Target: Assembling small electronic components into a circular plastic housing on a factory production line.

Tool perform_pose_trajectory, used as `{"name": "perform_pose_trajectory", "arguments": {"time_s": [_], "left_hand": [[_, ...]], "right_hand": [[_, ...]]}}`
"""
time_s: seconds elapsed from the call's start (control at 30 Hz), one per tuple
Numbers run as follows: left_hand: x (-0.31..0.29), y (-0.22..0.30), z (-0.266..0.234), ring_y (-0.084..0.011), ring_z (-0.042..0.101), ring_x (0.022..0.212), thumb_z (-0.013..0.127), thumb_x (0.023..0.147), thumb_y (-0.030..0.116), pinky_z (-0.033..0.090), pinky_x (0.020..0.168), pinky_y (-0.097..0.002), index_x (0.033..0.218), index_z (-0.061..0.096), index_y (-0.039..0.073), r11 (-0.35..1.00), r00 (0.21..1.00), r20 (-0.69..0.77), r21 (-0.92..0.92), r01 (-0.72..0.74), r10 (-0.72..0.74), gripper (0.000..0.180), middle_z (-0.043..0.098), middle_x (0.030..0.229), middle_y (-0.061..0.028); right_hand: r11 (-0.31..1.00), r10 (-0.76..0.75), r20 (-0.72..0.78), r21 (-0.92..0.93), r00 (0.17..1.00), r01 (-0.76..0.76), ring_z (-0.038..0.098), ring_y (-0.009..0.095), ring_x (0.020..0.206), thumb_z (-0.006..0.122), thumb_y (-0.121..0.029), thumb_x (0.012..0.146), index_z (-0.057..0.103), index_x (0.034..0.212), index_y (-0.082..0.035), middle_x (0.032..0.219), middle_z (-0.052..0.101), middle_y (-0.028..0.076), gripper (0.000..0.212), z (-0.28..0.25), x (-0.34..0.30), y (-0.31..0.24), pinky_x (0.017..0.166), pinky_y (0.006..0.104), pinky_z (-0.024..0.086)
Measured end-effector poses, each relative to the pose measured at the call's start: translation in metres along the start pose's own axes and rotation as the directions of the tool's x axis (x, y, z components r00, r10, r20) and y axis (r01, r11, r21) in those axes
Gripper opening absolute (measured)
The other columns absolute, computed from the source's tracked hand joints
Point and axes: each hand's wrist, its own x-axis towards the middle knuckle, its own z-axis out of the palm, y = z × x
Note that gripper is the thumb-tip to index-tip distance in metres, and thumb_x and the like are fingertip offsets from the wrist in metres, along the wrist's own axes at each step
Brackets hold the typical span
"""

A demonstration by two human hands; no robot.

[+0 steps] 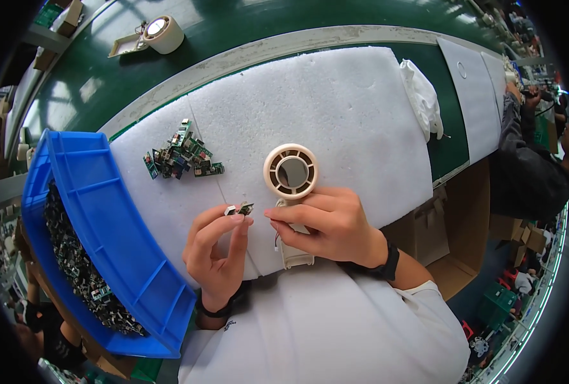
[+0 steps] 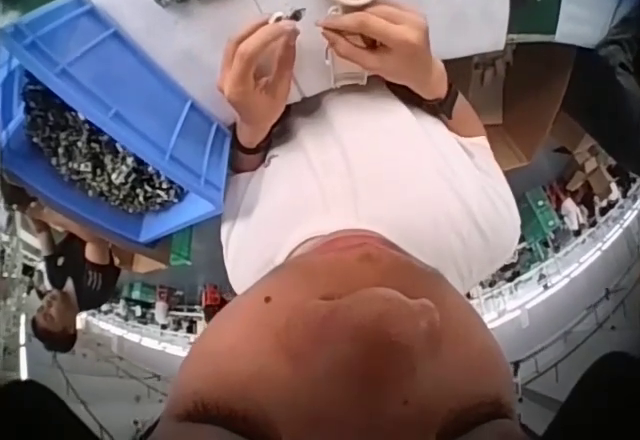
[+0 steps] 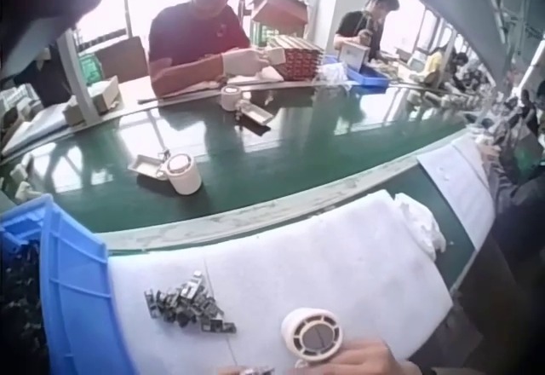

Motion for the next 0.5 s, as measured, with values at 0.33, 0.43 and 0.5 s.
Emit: {"name": "perform_pose_trajectory", "arguments": {"time_s": [0.33, 0.43, 0.5], "left_hand": [[0.0068, 0.005, -0.001, -0.0238, 0.072, 0.083, 0.073, 0.08, -0.015, 0.057, 0.075, -0.0308, 0.108, 0.068, 0.002, 0.998, 0.99, 0.131, 0.032, -0.051, 0.047, 0.033, 0.072, 0.099, -0.0163], [0.0056, -0.0001, -0.0011, -0.0238, 0.072, 0.084, 0.073, 0.08, -0.014, 0.057, 0.075, -0.0308, 0.108, 0.069, 0.002, 0.998, 0.99, 0.131, 0.013, -0.054, 0.052, 0.033, 0.072, 0.099, -0.0162], [0.0035, -0.0045, -0.0001, -0.0238, 0.072, 0.084, 0.074, 0.079, -0.013, 0.057, 0.075, -0.0306, 0.108, 0.069, 0.002, 0.998, 0.99, 0.122, -0.02, -0.063, 0.065, 0.033, 0.072, 0.1, -0.016]], "right_hand": [[0.999, -0.032, -0.075, 0.024, 0.997, 0.033, 0.051, 0.01, 0.046, 0.076, 0.001, 0.067, 0.076, 0.092, -0.01, 0.066, 0.066, 0.0, 0.027, 0.0056, -0.0008, 0.0065, 0.047, 0.0237, 0.04], [0.999, -0.039, -0.082, 0.016, 0.996, 0.04, 0.052, 0.01, 0.047, 0.075, 0.002, 0.067, 0.075, 0.091, -0.01, 0.067, 0.067, 0.0, 0.027, 0.0074, -0.0006, 0.006, 0.047, 0.0243, 0.041], [0.999, -0.039, -0.086, 0.014, 0.995, 0.04, 0.052, 0.01, 0.048, 0.074, 0.002, 0.067, 0.075, 0.09, -0.01, 0.067, 0.067, 0.0, 0.027, 0.0086, -0.0007, 0.0056, 0.047, 0.0246, 0.041]]}}
